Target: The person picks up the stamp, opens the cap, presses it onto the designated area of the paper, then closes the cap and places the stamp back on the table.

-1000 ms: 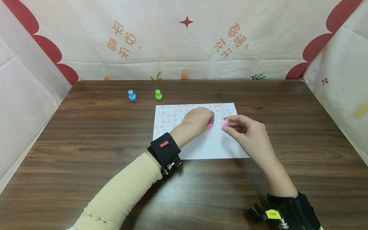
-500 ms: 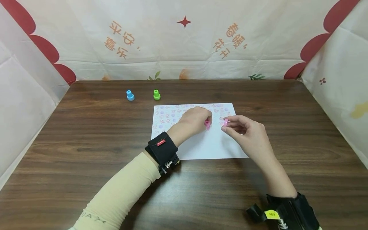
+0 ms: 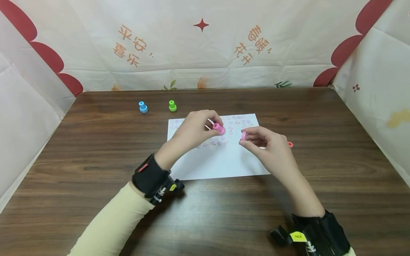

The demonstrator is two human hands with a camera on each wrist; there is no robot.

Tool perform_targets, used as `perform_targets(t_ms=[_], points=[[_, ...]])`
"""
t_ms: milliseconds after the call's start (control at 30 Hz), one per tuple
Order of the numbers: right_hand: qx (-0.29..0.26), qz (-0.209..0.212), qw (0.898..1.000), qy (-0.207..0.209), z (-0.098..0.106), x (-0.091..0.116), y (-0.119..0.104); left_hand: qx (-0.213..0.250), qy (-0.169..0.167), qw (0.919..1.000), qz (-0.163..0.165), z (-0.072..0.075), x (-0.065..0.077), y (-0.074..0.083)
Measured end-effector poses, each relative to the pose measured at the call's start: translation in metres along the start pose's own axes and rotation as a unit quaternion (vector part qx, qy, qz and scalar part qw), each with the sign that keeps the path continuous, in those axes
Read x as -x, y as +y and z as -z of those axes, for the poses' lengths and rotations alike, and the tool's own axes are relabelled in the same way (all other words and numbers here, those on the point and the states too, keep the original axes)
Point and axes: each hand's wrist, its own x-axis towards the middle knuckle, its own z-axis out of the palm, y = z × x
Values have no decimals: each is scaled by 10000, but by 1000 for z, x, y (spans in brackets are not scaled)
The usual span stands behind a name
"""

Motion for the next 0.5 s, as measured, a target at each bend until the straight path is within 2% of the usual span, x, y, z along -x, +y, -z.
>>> perform_targets(t_ms=[67, 200, 500], points=[[28, 42, 10000, -71, -2, -1, -5, 572, 178, 9982, -99, 6, 10, -3], [22, 186, 9997, -185, -6, -2, -16, 1495, 382, 9879, -161, 13, 29, -9], [-341, 678, 9962, -422, -18, 1, -40, 2682, 469, 9619, -234, 18, 59, -20]])
